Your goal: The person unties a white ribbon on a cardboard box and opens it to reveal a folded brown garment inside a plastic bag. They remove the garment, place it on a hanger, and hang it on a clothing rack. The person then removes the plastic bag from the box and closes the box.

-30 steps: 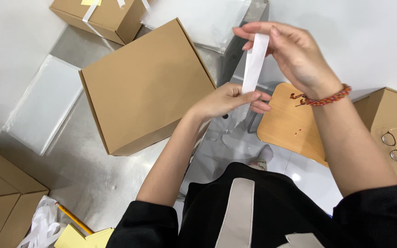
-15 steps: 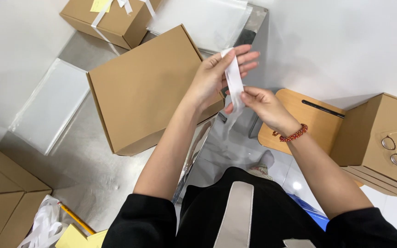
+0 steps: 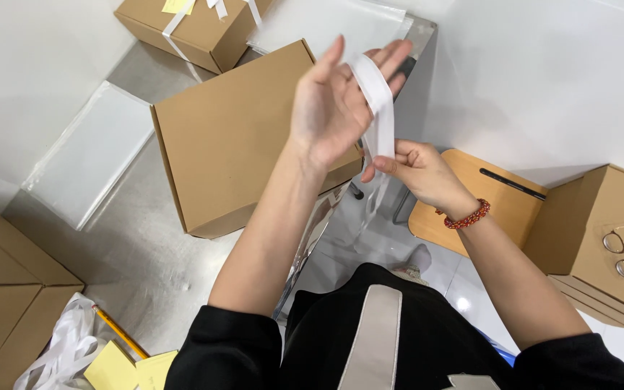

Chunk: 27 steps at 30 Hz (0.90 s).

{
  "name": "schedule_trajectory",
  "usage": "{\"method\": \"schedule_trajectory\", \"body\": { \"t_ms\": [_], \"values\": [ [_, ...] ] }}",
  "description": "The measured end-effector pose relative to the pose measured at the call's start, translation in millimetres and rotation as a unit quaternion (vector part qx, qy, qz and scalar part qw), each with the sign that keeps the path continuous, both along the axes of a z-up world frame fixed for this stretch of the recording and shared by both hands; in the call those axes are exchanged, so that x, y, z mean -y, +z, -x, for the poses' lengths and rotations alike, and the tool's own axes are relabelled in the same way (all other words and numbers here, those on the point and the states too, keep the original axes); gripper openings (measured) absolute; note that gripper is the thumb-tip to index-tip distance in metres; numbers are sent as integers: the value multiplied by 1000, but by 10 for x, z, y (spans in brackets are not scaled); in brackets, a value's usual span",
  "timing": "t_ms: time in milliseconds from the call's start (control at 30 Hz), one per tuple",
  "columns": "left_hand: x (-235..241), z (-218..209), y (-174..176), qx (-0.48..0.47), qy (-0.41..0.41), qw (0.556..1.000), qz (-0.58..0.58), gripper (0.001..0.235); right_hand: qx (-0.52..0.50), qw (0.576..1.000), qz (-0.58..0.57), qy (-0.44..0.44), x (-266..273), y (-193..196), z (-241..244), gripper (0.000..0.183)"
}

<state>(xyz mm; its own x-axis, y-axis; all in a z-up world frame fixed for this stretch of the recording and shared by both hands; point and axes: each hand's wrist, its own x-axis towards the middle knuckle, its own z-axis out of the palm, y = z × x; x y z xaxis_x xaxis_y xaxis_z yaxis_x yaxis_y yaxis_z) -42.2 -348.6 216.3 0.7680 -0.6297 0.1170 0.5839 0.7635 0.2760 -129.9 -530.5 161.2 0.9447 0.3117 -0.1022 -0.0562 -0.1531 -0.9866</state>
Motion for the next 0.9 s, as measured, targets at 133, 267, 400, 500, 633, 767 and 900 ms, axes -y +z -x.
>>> {"method": "schedule_trajectory", "body": {
  "t_ms": [133,267,400,500,633,767,900],
  "values": [
    [-35,159,496,-105,64,988,-96,88,4,999,-33,-25,-38,26,20,35],
    [-79,158,405,102,24,956,-273,88,28,999,-16,-37,-50,71,41,56],
    [-79,188,488,35,2,943,-331,119,33,998,-13,-46,-51,18,63,47],
    [-221,-39,289,-11,-38,993,-111,67,44,999,7,-12,30,-282,38,21],
    [-382,-29,494,-68,67,995,-32,69,-2,998,54,-22,-13,-140,113,31],
    [-395,76,603,36,108,970,-216,66,-5,998,68,1,19,-59,108,33],
    [-481,-140,305,-13,145,984,-107,41,-49,994,98,17,88,17,128,34]
  ]
}}
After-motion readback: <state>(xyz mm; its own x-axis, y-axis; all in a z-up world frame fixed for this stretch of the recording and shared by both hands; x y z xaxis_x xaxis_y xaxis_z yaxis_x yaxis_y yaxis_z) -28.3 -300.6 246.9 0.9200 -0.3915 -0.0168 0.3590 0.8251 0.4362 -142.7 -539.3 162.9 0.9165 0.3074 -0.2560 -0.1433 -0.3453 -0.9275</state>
